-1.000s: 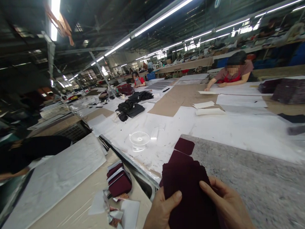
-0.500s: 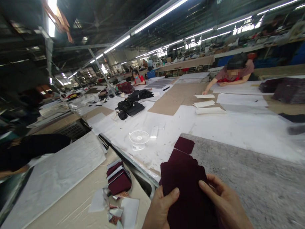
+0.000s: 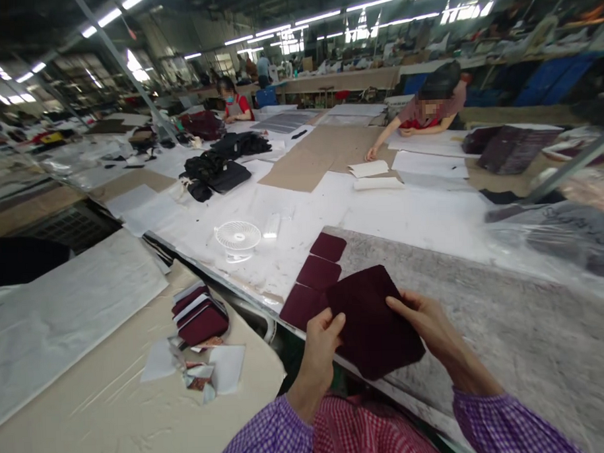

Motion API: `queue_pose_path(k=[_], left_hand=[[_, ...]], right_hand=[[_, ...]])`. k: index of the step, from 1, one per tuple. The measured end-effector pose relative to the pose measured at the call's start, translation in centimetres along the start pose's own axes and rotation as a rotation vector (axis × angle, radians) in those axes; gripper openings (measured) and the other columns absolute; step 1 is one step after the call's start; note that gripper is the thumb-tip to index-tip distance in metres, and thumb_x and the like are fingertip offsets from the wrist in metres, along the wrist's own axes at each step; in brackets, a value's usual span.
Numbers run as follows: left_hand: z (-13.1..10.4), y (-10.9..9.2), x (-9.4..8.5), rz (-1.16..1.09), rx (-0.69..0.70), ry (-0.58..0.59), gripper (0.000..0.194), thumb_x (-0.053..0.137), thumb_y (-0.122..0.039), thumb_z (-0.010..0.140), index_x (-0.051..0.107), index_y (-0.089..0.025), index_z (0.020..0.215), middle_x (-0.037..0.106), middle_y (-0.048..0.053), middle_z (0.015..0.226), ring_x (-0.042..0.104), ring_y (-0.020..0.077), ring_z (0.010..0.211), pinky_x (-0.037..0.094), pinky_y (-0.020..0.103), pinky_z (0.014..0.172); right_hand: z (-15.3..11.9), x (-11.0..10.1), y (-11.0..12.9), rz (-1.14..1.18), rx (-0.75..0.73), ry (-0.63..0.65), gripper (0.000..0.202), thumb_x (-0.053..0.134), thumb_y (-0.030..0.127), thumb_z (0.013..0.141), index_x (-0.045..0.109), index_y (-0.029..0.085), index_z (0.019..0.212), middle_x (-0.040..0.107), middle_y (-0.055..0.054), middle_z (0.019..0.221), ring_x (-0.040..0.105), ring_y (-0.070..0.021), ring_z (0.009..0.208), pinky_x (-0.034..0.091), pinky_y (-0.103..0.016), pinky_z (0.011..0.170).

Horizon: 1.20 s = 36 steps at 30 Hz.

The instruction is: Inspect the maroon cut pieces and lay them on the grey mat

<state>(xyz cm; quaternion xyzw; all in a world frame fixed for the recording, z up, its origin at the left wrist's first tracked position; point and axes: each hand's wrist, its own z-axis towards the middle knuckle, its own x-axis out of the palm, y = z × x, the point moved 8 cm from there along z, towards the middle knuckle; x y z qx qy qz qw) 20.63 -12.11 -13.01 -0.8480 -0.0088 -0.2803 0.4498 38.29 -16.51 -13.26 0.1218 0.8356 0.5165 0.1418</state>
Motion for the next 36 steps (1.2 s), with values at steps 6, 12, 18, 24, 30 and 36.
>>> queue_pose_path(k=[6,12,18,24,30,36], left_hand=[[0.0,13.4,-1.1,0.119,-0.467,-0.217,0.013,0.063,-0.016,0.071,0.051,-0.015,0.078,0.056,-0.002,0.059,0.054,0.011,0.045,0.044,0.025,0.048],[-0.7,18.1,-2.2,0.119,-0.549,-0.321,0.015,0.055,-0.009,0.077,0.043,-0.018,0.077,0.052,-0.005,0.058,0.054,0.0098,0.041,0.043,0.023,0.046],[-0.7,18.6,-4.4,0.194,-0.53,-0.441,0.011,0.049,-0.013,0.082,0.042,-0.019,0.077,0.051,-0.005,0.054,0.053,0.0095,0.04,0.045,0.024,0.047],[-0.3,18.7,-6.5,0.362,-0.504,-0.532,0.012,0.055,-0.025,0.084,0.053,-0.015,0.077,0.053,-0.007,0.053,0.047,0.0061,0.037,0.037,0.02,0.04],[0.2,19.1,-7.1,0.441,-0.533,-0.517,0.023,0.053,-0.035,0.087,0.058,-0.013,0.082,0.058,-0.005,0.061,0.048,0.005,0.043,0.041,0.02,0.043],[0.4,19.7,-7.2,0.455,-0.57,-0.507,0.025,0.051,-0.037,0.088,0.058,-0.013,0.09,0.059,-0.004,0.066,0.05,0.0057,0.047,0.044,0.02,0.046]], right_hand=[[1.4,-5.1,-6.4,-0.418,0.085,0.106,0.03,0.06,0.046,0.073,0.063,0.017,0.069,0.065,0.0,0.058,0.057,-0.0173,0.053,0.038,-0.026,0.05],[3.4,-4.6,-10.9,-0.647,0.029,0.204,0.028,0.055,0.043,0.074,0.062,0.018,0.065,0.064,0.0,0.06,0.057,-0.018,0.058,0.039,-0.028,0.055],[5.7,-2.0,-12.2,-0.784,-0.029,0.269,0.027,0.051,0.043,0.076,0.061,0.018,0.069,0.066,-0.001,0.064,0.059,-0.0193,0.063,0.041,-0.029,0.059],[7.0,-0.4,-13.1,-0.952,-0.092,0.271,0.025,0.049,0.039,0.08,0.064,0.02,0.079,0.07,-0.004,0.075,0.064,-0.0217,0.074,0.042,-0.029,0.066],[7.1,0.1,-13.3,-1.114,-0.111,0.217,0.03,0.045,0.041,0.085,0.064,0.018,0.088,0.071,-0.01,0.085,0.065,-0.0279,0.085,0.043,-0.034,0.072],[7.2,0.4,-13.4,-1.186,-0.095,0.222,0.029,0.046,0.04,0.087,0.064,0.017,0.09,0.071,-0.01,0.087,0.066,-0.0258,0.086,0.044,-0.033,0.072]])
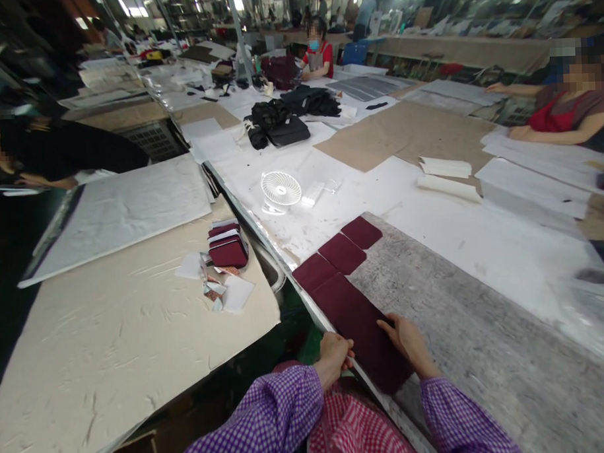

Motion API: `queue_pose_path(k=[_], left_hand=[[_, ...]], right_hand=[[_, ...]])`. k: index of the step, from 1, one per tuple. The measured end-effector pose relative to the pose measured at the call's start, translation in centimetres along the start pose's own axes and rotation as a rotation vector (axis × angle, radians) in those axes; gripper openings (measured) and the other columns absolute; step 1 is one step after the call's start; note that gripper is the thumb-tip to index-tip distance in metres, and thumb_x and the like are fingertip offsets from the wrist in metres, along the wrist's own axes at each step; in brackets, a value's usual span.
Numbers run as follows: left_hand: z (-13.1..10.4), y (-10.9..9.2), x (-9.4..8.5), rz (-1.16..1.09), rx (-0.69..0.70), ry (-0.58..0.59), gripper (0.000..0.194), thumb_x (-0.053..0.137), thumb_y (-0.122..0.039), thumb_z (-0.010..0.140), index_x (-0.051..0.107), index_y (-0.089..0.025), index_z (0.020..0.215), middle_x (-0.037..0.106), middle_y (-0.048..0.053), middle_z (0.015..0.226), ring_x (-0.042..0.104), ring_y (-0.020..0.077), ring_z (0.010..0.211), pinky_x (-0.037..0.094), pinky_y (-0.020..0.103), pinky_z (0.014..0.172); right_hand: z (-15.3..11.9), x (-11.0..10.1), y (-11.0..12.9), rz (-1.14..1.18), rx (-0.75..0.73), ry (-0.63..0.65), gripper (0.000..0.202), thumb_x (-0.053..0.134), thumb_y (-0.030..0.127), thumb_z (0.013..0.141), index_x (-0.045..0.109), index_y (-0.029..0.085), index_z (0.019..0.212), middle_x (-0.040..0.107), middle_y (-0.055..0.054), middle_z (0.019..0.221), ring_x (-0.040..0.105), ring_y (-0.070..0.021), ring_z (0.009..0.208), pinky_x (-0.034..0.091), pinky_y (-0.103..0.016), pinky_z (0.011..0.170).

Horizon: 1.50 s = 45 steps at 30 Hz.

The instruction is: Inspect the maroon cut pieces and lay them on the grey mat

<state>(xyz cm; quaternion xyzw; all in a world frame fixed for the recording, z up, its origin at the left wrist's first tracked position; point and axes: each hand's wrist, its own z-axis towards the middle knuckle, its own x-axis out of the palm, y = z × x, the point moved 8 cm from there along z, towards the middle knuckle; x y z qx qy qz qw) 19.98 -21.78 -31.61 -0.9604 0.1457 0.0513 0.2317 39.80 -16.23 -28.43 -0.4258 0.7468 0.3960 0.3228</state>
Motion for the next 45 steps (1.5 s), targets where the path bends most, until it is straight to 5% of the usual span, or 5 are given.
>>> queue_pose_path(k=[18,26,32,39,45], left_hand=[[1.6,0.3,0.1,0.192,0.031,0.069,0.031,0.051,-0.041,0.087,0.06,-0.013,0.079,0.06,-0.003,0.064,0.054,0.0069,0.05,0.048,0.023,0.051],[0.0,-6.5,-4.0,0.495,0.594,-0.08,0.041,0.036,-0.045,0.09,0.064,-0.016,0.081,0.065,0.003,0.072,0.06,0.0155,0.066,0.047,0.031,0.069],[-3.8,-9.1,1.0,0.789,1.118,0.169,0.019,0.056,-0.018,0.081,0.065,-0.021,0.097,0.063,0.005,0.108,0.049,0.0192,0.108,0.036,0.033,0.096],[-3.2,-8.0,2.6,0.95,1.28,0.232,0.03,0.06,-0.014,0.078,0.061,-0.021,0.108,0.055,0.007,0.119,0.043,0.0246,0.113,0.037,0.043,0.092],[-1.6,-8.6,2.1,0.932,1.307,0.314,0.027,0.054,-0.01,0.081,0.063,-0.021,0.104,0.06,0.004,0.114,0.048,0.0171,0.108,0.042,0.033,0.094]], right_hand=[[0.7,0.3,-0.1,-0.115,0.025,0.023,0.029,0.052,0.04,0.088,0.062,0.014,0.097,0.067,-0.005,0.087,0.063,-0.0171,0.082,0.049,-0.036,0.076],[0.5,0.4,-0.5,-0.102,0.031,-0.007,0.029,0.05,0.041,0.089,0.061,0.016,0.097,0.066,-0.004,0.091,0.062,-0.0171,0.085,0.049,-0.037,0.078],[0.1,0.3,-0.2,-0.116,0.029,-0.032,0.029,0.05,0.041,0.09,0.061,0.016,0.1,0.066,-0.004,0.091,0.062,-0.0167,0.085,0.05,-0.037,0.079],[0.4,0.4,-0.4,-0.139,0.046,-0.007,0.029,0.049,0.04,0.09,0.061,0.016,0.099,0.065,-0.004,0.092,0.062,-0.0166,0.085,0.051,-0.038,0.078],[1.6,0.8,-0.8,-0.117,0.038,0.059,0.029,0.051,0.042,0.089,0.062,0.015,0.091,0.066,-0.003,0.089,0.062,-0.0156,0.082,0.05,-0.036,0.077]])
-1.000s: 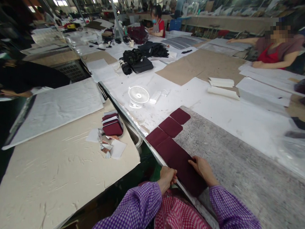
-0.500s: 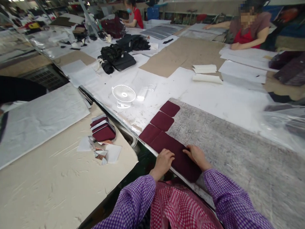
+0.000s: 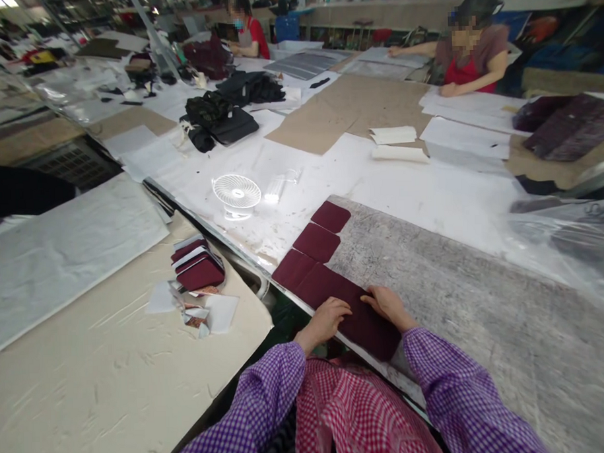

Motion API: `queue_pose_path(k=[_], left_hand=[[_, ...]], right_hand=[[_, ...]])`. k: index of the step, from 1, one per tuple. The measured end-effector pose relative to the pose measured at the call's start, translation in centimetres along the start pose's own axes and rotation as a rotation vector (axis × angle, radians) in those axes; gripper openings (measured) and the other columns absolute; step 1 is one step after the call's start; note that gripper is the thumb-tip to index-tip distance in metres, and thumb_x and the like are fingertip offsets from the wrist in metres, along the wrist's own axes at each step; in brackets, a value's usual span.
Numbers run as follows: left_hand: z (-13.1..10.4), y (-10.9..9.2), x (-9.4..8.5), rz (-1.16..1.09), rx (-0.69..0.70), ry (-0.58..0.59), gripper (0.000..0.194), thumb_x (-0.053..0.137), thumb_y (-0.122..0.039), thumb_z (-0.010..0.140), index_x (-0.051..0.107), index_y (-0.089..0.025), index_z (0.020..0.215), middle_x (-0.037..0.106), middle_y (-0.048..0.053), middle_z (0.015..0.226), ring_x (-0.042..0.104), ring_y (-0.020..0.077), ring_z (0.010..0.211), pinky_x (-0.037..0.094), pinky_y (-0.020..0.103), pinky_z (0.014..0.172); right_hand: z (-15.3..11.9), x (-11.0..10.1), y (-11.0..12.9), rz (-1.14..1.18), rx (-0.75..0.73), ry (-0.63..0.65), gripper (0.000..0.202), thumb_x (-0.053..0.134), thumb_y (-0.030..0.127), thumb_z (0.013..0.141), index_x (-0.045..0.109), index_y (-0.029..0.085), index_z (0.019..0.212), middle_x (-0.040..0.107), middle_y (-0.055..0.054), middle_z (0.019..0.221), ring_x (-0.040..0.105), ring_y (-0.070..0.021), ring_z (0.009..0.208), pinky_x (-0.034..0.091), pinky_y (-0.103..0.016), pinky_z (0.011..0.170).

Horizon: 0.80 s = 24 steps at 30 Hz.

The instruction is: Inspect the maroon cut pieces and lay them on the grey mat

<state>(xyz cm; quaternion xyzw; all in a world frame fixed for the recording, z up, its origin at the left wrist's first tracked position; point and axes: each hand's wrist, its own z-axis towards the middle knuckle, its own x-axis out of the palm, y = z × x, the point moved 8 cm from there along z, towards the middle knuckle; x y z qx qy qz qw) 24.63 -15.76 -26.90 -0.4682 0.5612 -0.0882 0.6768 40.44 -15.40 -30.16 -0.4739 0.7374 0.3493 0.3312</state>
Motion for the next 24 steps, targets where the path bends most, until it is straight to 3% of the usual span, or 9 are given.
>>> queue_pose_path(k=[7,13,16,18,21,24], left_hand=[[-0.7,-0.3,-0.1,-0.053,0.076,0.077,0.033,0.065,-0.013,0.073,0.064,-0.023,0.105,0.053,0.005,0.126,0.041,0.0237,0.118,0.036,0.043,0.099],[-0.6,-0.2,-1.0,-0.213,-0.028,0.061,0.035,0.066,-0.008,0.068,0.066,-0.025,0.1,0.056,0.004,0.124,0.043,0.023,0.119,0.033,0.042,0.102],[-1.5,1.0,-1.6,-0.34,-0.234,-0.027,0.027,0.065,-0.014,0.071,0.065,-0.023,0.097,0.06,0.004,0.116,0.049,0.0205,0.115,0.037,0.038,0.101],[-2.9,2.5,-1.4,-0.43,-0.464,-0.099,0.017,0.054,-0.02,0.081,0.063,-0.018,0.095,0.064,0.007,0.104,0.059,0.0199,0.1,0.047,0.037,0.088],[-5.6,3.9,0.6,-0.623,-0.788,-0.082,0.02,0.042,-0.019,0.086,0.06,-0.011,0.086,0.067,0.008,0.079,0.064,0.0153,0.061,0.051,0.03,0.054],[-6.8,3.6,3.0,-0.84,-0.976,-0.006,0.014,0.045,-0.014,0.085,0.058,-0.01,0.082,0.067,0.003,0.069,0.059,0.0098,0.046,0.045,0.022,0.043]], right_hand=[[-0.3,0.0,0.1,0.037,-0.051,-0.037,0.025,0.051,0.038,0.089,0.061,0.015,0.092,0.065,-0.003,0.09,0.061,-0.0159,0.084,0.05,-0.037,0.079],[-0.3,0.1,-0.1,0.088,-0.082,-0.063,0.025,0.052,0.038,0.089,0.061,0.015,0.092,0.066,-0.002,0.088,0.062,-0.0156,0.082,0.05,-0.036,0.079],[-0.3,0.2,-0.2,0.113,-0.09,-0.072,0.024,0.052,0.038,0.089,0.061,0.015,0.091,0.066,-0.002,0.087,0.061,-0.0152,0.081,0.049,-0.036,0.078],[-0.2,0.2,-0.3,0.128,-0.095,-0.076,0.025,0.052,0.038,0.088,0.061,0.015,0.09,0.065,-0.003,0.087,0.061,-0.0151,0.08,0.049,-0.035,0.077],[0.0,0.2,-0.4,0.142,-0.095,-0.07,0.025,0.053,0.038,0.087,0.062,0.015,0.086,0.065,-0.002,0.082,0.06,-0.0144,0.076,0.048,-0.033,0.074],[0.1,0.2,-0.5,0.148,-0.098,-0.056,0.025,0.054,0.039,0.087,0.062,0.015,0.083,0.063,-0.001,0.077,0.058,-0.0135,0.071,0.047,-0.032,0.071]])
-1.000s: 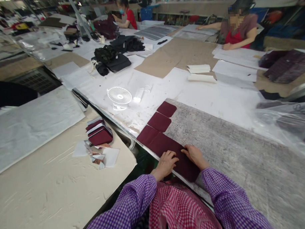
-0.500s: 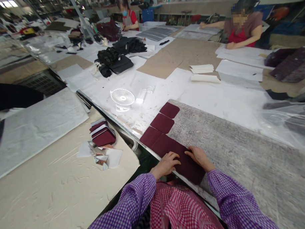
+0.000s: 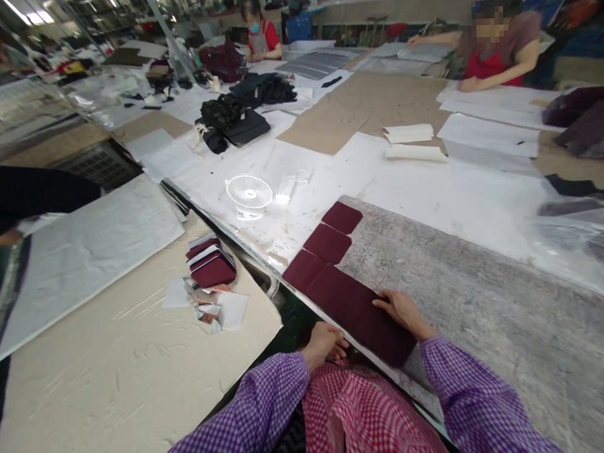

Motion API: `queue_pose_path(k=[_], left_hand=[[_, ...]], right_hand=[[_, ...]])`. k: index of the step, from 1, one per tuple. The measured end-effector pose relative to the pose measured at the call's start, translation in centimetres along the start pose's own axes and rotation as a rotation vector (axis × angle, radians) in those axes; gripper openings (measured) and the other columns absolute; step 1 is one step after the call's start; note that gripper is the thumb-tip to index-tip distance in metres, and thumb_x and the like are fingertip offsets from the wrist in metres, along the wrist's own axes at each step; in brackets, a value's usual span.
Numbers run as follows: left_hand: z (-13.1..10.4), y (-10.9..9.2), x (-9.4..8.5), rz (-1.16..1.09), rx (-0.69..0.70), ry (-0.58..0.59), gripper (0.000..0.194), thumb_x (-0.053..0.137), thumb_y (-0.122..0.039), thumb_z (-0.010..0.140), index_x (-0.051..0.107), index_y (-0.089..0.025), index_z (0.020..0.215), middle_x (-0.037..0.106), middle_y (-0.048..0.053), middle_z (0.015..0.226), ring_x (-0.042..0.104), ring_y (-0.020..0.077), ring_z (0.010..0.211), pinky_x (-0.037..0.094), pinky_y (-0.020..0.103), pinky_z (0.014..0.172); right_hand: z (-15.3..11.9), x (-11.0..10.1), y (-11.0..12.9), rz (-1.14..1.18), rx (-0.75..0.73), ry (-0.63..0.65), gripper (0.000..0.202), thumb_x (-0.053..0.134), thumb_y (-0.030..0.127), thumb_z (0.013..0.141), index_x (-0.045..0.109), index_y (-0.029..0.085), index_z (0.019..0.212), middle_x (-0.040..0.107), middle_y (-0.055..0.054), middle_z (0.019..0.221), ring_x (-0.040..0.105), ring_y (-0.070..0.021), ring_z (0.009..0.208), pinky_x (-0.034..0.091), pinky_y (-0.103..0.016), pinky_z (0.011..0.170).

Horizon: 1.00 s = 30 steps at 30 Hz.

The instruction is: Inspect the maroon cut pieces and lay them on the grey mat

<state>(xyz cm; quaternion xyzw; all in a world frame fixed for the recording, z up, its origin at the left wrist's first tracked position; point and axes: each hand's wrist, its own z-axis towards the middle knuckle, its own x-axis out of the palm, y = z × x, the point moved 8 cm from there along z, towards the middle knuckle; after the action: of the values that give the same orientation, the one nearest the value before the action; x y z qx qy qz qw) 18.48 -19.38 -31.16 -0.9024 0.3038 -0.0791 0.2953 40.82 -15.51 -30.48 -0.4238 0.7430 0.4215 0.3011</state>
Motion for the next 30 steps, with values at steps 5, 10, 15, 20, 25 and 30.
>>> queue_pose_path(k=[5,10,15,20,25,30], left_hand=[[0.2,0.8,2.2,-0.192,-0.162,0.048,0.011,0.048,-0.018,0.089,0.056,-0.011,0.092,0.064,-0.002,0.07,0.058,0.007,0.05,0.046,0.019,0.045],[0.4,1.1,2.9,-0.26,-0.219,0.034,0.02,0.049,-0.029,0.09,0.057,-0.011,0.094,0.063,-0.001,0.07,0.057,0.0071,0.051,0.046,0.019,0.045],[1.1,1.5,2.9,-0.27,-0.263,-0.027,0.032,0.045,-0.041,0.09,0.058,-0.012,0.096,0.062,-0.001,0.071,0.057,0.0079,0.053,0.048,0.022,0.049],[1.3,1.6,3.0,-0.26,-0.297,-0.045,0.031,0.047,-0.041,0.089,0.059,-0.012,0.093,0.063,0.0,0.075,0.058,0.0087,0.058,0.05,0.024,0.053],[1.3,1.5,3.0,-0.247,-0.299,-0.045,0.031,0.047,-0.041,0.089,0.059,-0.012,0.093,0.063,0.0,0.076,0.058,0.009,0.059,0.05,0.025,0.054],[1.3,1.6,3.0,-0.227,-0.28,-0.04,0.032,0.047,-0.041,0.089,0.059,-0.012,0.092,0.062,0.0,0.073,0.057,0.0085,0.057,0.049,0.024,0.053]], right_hand=[[-0.1,-0.3,0.2,0.0,-0.011,0.017,0.025,0.054,0.039,0.087,0.062,0.016,0.083,0.063,0.0,0.076,0.058,-0.0133,0.07,0.047,-0.032,0.071],[-0.2,-0.4,0.4,-0.013,-0.013,0.025,0.025,0.053,0.039,0.087,0.062,0.016,0.086,0.064,0.0,0.078,0.059,-0.0134,0.071,0.047,-0.032,0.072],[-0.2,-0.5,0.6,-0.049,-0.01,0.037,0.026,0.053,0.04,0.087,0.061,0.016,0.084,0.065,-0.001,0.079,0.06,-0.0143,0.074,0.048,-0.033,0.073],[-0.1,-0.8,1.0,-0.107,0.034,0.054,0.026,0.054,0.041,0.087,0.062,0.016,0.084,0.065,-0.001,0.081,0.06,-0.0146,0.076,0.048,-0.034,0.074],[-0.1,-1.0,1.3,-0.17,0.115,0.061,0.027,0.055,0.042,0.086,0.063,0.016,0.087,0.065,-0.003,0.085,0.06,-0.0153,0.078,0.05,-0.035,0.074],[-0.3,-1.1,1.3,-0.195,0.141,0.066,0.028,0.054,0.042,0.086,0.063,0.016,0.09,0.065,-0.003,0.087,0.061,-0.0155,0.08,0.05,-0.035,0.074]])
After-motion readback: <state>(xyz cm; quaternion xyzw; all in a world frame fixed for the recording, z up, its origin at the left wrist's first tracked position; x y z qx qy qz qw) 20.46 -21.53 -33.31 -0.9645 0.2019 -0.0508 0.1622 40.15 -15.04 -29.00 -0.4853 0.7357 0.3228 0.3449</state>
